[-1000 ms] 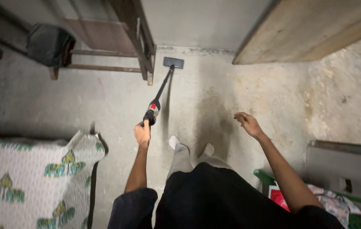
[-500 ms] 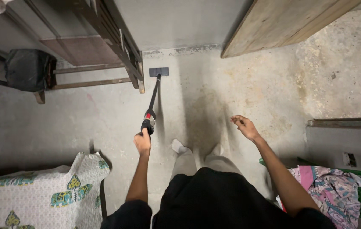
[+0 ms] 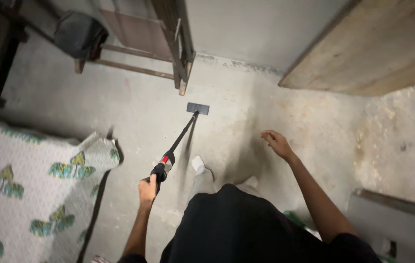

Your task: The person vacuums the floor using a handheld vacuum, moving the tool along the edges of the walls and under the bed and furniture.

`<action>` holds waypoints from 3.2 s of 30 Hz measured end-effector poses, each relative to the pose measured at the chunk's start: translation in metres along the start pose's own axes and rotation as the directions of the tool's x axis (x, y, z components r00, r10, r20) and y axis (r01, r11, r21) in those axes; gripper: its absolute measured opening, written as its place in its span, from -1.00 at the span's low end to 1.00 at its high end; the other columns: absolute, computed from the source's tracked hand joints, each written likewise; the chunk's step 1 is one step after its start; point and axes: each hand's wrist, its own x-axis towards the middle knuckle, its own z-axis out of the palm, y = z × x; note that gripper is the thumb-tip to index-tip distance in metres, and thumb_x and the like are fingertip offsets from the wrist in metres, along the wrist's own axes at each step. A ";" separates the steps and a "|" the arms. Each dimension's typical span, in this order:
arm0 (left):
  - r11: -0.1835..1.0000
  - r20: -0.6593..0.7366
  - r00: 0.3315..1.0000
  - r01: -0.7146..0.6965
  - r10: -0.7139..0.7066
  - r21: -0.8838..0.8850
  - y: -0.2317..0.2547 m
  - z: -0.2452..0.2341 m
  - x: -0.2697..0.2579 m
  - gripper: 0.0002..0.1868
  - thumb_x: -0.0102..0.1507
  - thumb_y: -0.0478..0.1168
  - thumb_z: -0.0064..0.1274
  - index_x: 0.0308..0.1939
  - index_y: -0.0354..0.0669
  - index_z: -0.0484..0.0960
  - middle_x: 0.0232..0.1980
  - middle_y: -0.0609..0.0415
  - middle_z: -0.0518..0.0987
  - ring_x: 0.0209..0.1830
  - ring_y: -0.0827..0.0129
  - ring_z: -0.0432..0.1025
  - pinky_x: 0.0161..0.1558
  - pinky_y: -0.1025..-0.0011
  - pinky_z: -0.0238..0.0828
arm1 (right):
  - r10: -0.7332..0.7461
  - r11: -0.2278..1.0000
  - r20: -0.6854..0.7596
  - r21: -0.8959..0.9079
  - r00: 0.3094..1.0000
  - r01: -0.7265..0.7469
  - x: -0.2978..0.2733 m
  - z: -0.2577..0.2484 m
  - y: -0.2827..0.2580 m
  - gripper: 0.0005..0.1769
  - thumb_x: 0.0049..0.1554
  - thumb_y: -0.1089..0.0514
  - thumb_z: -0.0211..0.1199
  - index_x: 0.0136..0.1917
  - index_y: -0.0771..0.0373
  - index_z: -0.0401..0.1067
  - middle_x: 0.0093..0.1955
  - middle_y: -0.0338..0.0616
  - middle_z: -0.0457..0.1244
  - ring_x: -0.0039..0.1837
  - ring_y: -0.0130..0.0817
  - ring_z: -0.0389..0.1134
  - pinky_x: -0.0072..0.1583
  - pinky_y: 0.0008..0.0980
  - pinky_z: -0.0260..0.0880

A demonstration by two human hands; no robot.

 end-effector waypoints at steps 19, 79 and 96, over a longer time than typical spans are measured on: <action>0.998 -0.160 0.986 -0.045 0.050 0.036 0.027 0.075 -0.120 -0.38 0.30 0.14 -0.05 -0.40 -0.48 0.63 -0.59 -0.24 0.47 -0.55 0.00 0.37 -0.32 0.05 0.32 | -0.213 0.974 0.011 -0.075 0.977 0.213 -0.012 -0.092 0.052 -0.61 0.32 -0.03 0.08 0.23 0.24 0.51 0.14 -0.15 0.44 0.15 -0.36 0.41 0.19 -0.34 0.36; 0.579 0.759 0.415 -0.813 0.502 0.062 0.451 0.156 0.443 -0.32 0.29 0.24 -0.10 -0.40 -0.42 0.66 -0.54 -0.10 0.58 -0.48 0.11 0.52 -0.29 0.11 0.41 | 0.814 0.547 -0.531 0.837 0.234 -0.001 0.027 0.407 -0.198 -0.56 0.32 0.00 0.01 0.35 0.24 0.39 0.28 -0.12 0.36 0.33 -0.28 0.33 0.28 -0.25 0.38; 0.442 0.821 0.339 -0.889 0.459 0.120 0.395 0.028 0.585 -0.35 0.29 0.19 -0.11 -0.41 -0.42 0.69 -0.49 -0.21 0.62 -0.45 -0.07 0.55 -0.27 0.04 0.43 | 0.783 0.570 -0.558 0.820 0.275 0.042 0.112 0.433 -0.223 -0.57 0.29 0.03 0.02 0.33 0.24 0.40 0.27 -0.13 0.36 0.29 -0.31 0.33 0.22 -0.26 0.38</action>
